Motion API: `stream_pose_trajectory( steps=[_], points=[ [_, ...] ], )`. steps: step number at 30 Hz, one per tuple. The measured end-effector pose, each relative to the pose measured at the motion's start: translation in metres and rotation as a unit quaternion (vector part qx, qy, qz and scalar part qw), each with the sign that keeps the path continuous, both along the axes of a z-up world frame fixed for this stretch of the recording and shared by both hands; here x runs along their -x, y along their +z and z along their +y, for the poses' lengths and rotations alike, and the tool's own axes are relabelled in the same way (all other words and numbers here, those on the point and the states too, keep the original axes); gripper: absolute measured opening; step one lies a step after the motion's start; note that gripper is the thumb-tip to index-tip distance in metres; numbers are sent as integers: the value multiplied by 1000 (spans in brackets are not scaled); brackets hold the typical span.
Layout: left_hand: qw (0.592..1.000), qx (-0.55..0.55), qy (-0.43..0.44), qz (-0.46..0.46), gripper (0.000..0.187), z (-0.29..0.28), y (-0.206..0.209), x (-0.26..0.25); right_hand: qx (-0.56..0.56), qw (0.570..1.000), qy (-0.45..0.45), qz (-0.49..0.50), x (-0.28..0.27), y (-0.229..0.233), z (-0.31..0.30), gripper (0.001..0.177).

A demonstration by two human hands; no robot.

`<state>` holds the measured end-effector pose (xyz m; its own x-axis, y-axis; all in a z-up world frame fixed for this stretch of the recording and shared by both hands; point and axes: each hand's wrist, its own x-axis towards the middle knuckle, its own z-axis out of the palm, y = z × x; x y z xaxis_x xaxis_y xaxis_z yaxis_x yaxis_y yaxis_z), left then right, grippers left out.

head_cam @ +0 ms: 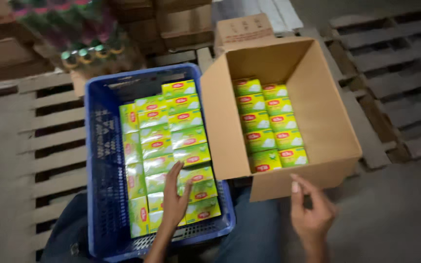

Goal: The person transfers small yellow and green product boxes from a cardboard box into a blue plastic basket. They repeatedly pick up boxes from the cardboard box and place them into the basket, arranging them in rows.

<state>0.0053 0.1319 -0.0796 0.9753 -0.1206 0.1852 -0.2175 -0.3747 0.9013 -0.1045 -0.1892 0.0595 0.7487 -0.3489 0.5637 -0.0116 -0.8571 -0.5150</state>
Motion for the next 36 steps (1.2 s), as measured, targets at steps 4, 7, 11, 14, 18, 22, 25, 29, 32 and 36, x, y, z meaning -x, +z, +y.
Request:
stream_pose_trajectory(
  steps=[4,7,11,14,18,22,25,29,32,36],
  points=[
    [996,-52,58,49,45,61,-51,11,16,997,70,-5,-9,-35,45,14],
    [993,-76,51,71,45,86,-56,10,0,983,181,2,-18,-65,86,17],
    [982,-97,25,161,53,87,-67,-13,-17,945,325,32,-28,-114,129,15],
    [980,-173,-20,96,64,75,-84,-41,-22,925,358,129,-27,-143,135,20],
    [955,-282,-75,45,87,49,-99,-80,-66,915,336,212,-33,-143,128,18],
    [940,-330,-55,63,93,29,-117,-100,-76,914,321,238,-33,-158,123,19],
    [934,-343,-50,85,100,24,-118,-102,-108,897,328,277,-31,-159,121,24],
    [943,-321,-36,85,98,20,-124,-102,-109,896,315,291,-31,-166,119,21],
    [947,-309,-29,81,100,19,-124,-100,-120,889,313,312,-32,-163,119,23],
    [962,-264,-51,54,101,28,-133,-97,-107,895,312,302,-32,-161,121,20]
  ],
)
